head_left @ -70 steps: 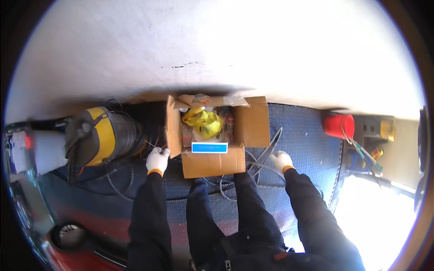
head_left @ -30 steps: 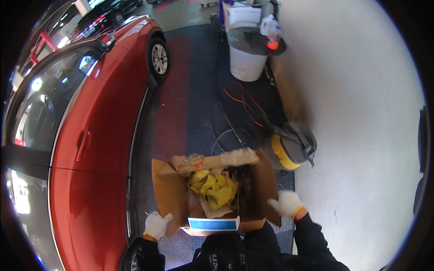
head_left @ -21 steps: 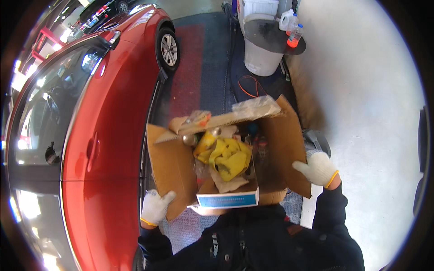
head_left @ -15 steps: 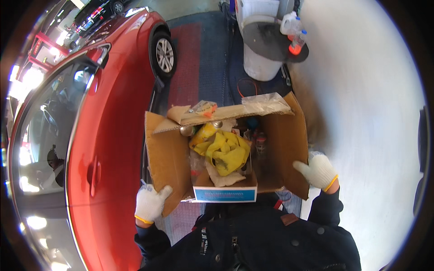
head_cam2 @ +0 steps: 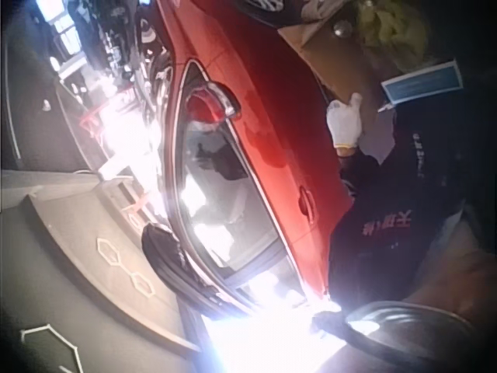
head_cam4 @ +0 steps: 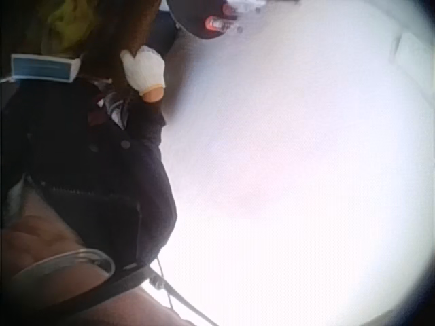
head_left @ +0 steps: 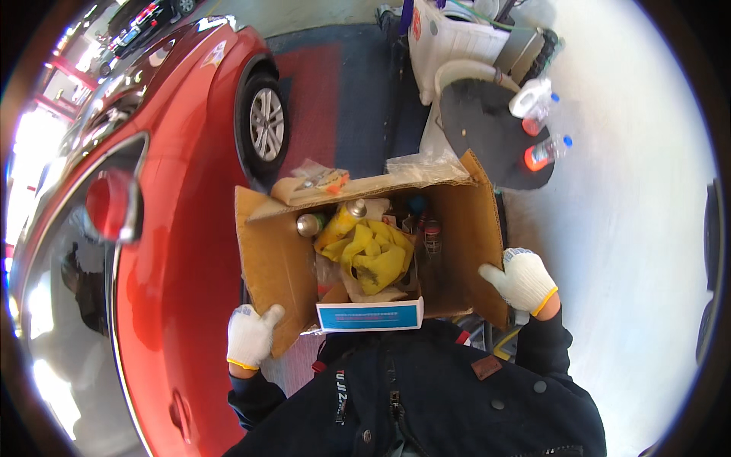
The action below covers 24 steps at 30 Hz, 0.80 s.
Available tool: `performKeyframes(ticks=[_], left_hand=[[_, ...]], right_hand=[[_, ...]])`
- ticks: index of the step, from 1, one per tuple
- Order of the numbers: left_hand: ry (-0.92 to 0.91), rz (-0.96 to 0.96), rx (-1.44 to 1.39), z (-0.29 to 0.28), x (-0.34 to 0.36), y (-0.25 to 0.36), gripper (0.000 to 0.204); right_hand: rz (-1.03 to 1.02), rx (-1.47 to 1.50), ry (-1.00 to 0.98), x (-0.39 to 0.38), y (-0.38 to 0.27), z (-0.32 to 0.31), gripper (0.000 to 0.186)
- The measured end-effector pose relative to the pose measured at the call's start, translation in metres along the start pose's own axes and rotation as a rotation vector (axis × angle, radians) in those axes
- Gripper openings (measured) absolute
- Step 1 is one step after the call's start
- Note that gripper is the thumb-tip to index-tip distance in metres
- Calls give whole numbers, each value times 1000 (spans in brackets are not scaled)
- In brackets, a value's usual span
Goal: The person enters a red car and wipes the dashboard and center console with a cloth. They then exit the vehicle, pick up a cardboard box, and walk through a garage while carrying it. The person opens the box, removes several items including spray cans and a cloth, and places them into a trash bin.
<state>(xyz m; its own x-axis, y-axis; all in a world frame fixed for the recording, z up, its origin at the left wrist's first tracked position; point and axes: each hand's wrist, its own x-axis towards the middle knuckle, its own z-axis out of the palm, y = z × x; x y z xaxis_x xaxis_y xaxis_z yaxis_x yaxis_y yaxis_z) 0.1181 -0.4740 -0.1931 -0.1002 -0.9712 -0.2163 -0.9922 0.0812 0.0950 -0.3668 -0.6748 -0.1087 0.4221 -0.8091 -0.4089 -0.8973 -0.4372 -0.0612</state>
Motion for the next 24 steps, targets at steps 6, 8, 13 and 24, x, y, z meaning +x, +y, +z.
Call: performKeyframes(ticks=[6,8,13,24], left_hand=[[94,101,-147,-20,80,-67,11],[89,98,-176,-30,113,-78,15],[50,-36,-603,-69,199,-106,27],[16,-238,-637,-94,304,-154,16]], right_hand=[[-84,-82,21,22,-13,-46,17],[-88,-109,73,35,-18,-61,21],[-115,-100,145,89,-10,-81,33],[-363,-219,163,277,24,-147,35]])
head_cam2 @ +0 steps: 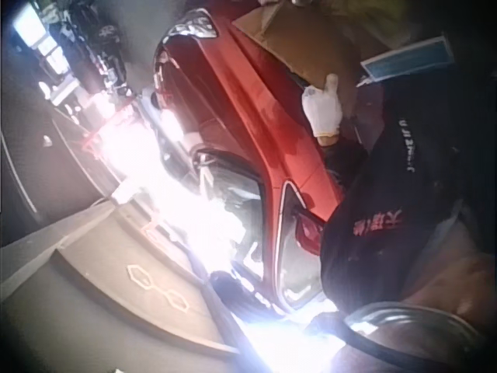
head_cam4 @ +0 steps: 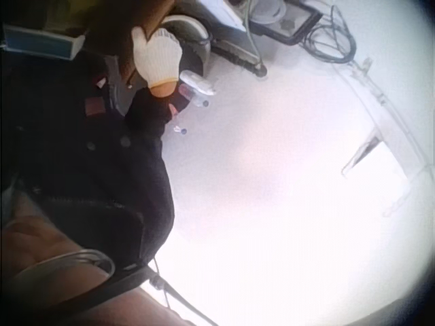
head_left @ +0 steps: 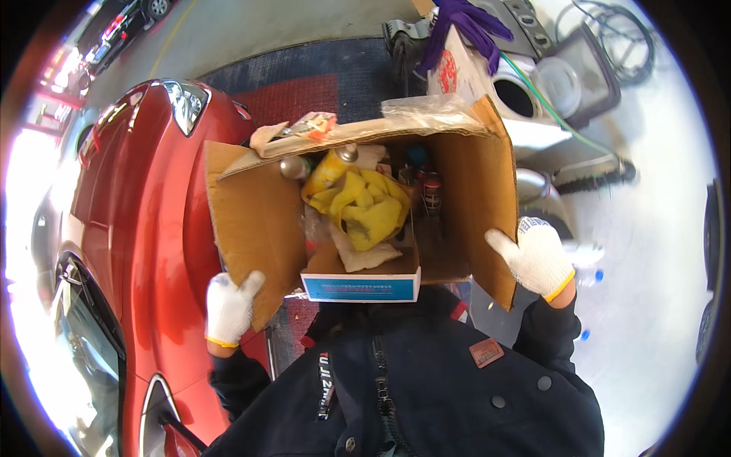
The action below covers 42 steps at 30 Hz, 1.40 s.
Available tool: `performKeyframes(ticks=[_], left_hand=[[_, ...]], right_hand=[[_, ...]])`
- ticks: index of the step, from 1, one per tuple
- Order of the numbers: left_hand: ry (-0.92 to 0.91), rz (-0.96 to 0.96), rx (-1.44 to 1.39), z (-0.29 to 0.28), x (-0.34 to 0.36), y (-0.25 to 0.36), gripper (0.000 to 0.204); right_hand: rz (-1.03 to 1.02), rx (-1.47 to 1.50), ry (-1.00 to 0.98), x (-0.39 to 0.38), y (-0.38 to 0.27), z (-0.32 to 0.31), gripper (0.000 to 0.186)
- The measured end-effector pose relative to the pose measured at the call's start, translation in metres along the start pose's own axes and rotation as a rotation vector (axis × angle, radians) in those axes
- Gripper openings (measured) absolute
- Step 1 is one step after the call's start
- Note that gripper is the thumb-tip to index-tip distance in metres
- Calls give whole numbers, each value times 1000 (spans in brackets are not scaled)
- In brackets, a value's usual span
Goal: The person enters a red car and wipes the dashboard and center console with a cloth. They then exit the vehicle, pick up a cardboard box, and walk through a garage while carrying it. The person opens the box, removes several items including spray cans and a cloth, and places them into a trash bin.
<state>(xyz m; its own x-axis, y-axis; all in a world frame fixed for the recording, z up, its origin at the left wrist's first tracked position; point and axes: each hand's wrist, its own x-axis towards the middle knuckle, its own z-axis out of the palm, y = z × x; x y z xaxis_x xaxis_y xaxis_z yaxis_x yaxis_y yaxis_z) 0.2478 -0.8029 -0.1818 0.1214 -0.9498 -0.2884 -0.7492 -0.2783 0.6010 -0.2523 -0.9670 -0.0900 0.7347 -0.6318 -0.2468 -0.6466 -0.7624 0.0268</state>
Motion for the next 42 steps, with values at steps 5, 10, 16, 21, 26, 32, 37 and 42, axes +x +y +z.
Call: performKeyframes(ticks=[5,10,16,21,26,32,37,42], left_hand=[[37,-302,-348,-16,46,13,18],[10,-424,-389,-13,118,18,19],[-24,44,73,-34,232,15,14],[23,54,54,-100,330,-40,14],[36,-4,-143,-161,348,-110,23],[-19,-138,152,-168,450,-101,37],[17,-411,-143,-181,486,-132,36],[192,-492,-106,-144,477,-179,21]], right_hand=[[-40,-1,9,71,46,-22,35],[-35,12,10,129,86,-4,33],[64,36,-198,187,140,-32,30],[557,458,-83,276,112,-46,46],[380,180,-197,338,57,-76,35],[161,146,22,463,143,-53,22],[-42,-22,5,603,221,-24,17],[-148,-12,-119,747,224,-34,18]])
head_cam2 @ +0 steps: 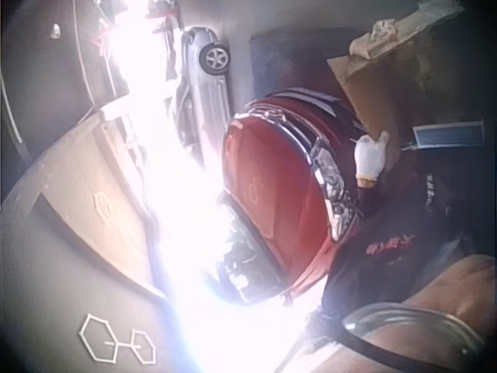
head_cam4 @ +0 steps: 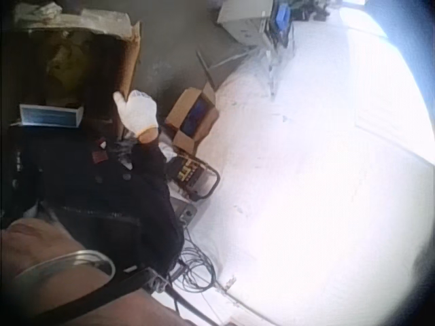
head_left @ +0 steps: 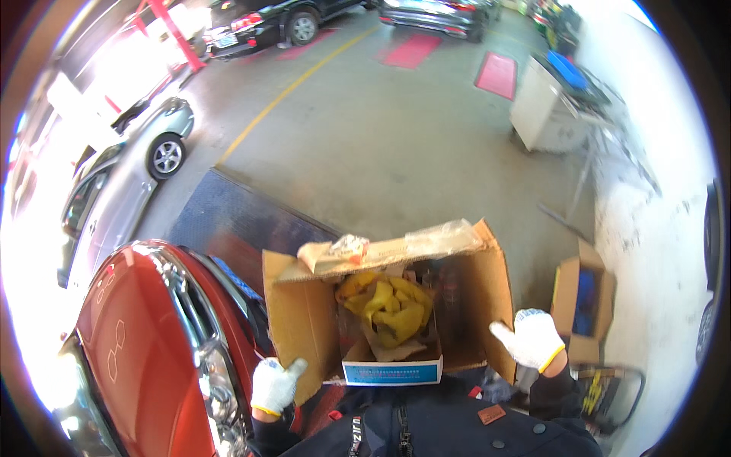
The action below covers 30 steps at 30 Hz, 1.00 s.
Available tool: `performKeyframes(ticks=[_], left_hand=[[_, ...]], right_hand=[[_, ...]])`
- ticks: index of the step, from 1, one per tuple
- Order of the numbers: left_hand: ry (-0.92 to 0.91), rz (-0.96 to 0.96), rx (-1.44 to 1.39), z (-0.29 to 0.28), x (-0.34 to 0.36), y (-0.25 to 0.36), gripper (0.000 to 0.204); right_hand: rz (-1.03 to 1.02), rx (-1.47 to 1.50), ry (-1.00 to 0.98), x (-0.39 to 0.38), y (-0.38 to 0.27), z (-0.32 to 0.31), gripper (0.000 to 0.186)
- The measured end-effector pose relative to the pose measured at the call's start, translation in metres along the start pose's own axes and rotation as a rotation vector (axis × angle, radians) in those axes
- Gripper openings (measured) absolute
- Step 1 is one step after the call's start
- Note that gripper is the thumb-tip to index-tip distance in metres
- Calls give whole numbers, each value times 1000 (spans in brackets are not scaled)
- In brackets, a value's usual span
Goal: The person enters a red car and wipes the dashboard and center console with a cloth. They then exit the vehicle, pick up a cardboard box, and walk through a garage while carrying it. The person opens the box, removes several items including spray cans and a cloth, and places them into a trash bin.
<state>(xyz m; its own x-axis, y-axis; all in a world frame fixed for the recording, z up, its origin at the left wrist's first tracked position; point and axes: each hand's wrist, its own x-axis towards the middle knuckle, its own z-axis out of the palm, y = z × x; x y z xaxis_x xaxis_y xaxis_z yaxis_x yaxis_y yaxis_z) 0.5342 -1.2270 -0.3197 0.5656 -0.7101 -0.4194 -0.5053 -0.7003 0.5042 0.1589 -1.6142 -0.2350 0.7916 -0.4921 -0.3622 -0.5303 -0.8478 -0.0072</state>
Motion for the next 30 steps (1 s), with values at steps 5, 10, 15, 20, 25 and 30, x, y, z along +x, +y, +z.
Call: performKeyframes(ticks=[5,10,15,20,25,30], left_hand=[[32,199,438,7,101,-5,16],[-15,252,583,-39,216,-9,18],[-2,239,530,-76,324,4,23],[-3,-67,373,-88,451,54,40],[182,-236,284,-90,549,89,56],[259,-258,94,-126,621,73,32]], right_hand=[[149,163,-125,151,21,-12,62],[161,147,-198,257,51,-48,63],[-146,-68,17,326,79,-42,18],[-196,-59,108,428,146,5,14],[-349,-20,190,595,209,-28,16],[-637,-178,260,764,222,-105,29]])
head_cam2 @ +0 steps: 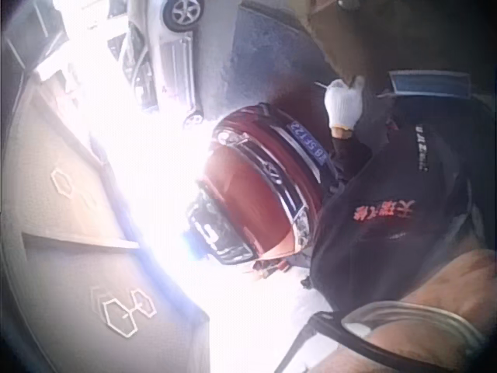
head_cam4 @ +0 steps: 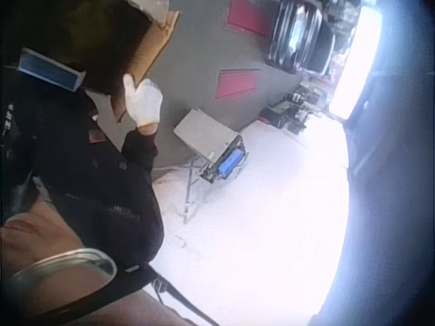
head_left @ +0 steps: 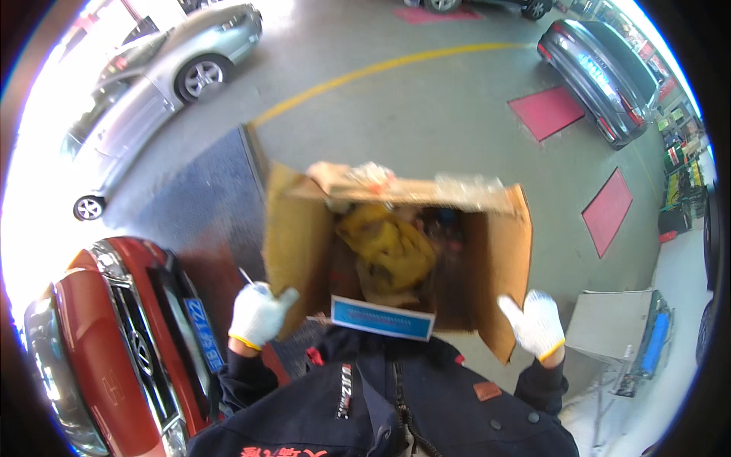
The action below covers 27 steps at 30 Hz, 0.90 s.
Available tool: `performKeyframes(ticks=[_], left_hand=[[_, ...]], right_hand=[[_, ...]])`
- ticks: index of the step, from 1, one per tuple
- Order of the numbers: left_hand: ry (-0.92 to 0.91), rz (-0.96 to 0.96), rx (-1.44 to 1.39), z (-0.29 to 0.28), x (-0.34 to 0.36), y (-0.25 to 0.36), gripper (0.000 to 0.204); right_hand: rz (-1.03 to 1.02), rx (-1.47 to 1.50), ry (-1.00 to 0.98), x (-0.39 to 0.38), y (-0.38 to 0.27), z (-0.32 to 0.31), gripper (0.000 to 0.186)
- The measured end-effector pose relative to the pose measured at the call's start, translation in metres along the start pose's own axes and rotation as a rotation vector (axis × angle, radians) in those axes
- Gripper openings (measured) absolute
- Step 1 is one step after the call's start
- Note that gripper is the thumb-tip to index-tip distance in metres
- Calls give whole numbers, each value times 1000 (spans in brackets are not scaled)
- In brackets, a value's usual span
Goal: The person enters a red car and wipes the dashboard and center console with a cloth. They then exit the vehicle, pick up a cardboard box, and walk through a garage while carrying it. The person opens the box, removes several items including spray cans and a cloth, and places them into a trash bin.
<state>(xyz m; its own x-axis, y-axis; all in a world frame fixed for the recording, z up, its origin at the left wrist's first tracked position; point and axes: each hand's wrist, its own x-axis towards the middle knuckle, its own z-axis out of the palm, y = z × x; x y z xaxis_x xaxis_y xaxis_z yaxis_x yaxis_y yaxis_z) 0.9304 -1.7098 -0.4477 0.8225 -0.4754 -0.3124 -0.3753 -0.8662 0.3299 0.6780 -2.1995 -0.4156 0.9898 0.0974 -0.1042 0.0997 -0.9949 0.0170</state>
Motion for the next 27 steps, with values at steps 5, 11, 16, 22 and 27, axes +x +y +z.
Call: performKeyframes(ticks=[5,11,16,22,27], left_hand=[[-53,9,-64,-22,18,13,11],[59,121,-43,-22,13,14,14],[2,-32,-110,-27,24,17,9],[59,136,70,-41,30,19,10],[-44,-105,-181,-41,35,23,10]], right_hand=[[-40,110,-23,45,29,-16,45],[-46,52,-27,44,18,-33,42],[-28,114,-86,52,30,-42,37],[9,124,-89,38,18,-28,43],[-9,144,41,48,31,-26,41]])
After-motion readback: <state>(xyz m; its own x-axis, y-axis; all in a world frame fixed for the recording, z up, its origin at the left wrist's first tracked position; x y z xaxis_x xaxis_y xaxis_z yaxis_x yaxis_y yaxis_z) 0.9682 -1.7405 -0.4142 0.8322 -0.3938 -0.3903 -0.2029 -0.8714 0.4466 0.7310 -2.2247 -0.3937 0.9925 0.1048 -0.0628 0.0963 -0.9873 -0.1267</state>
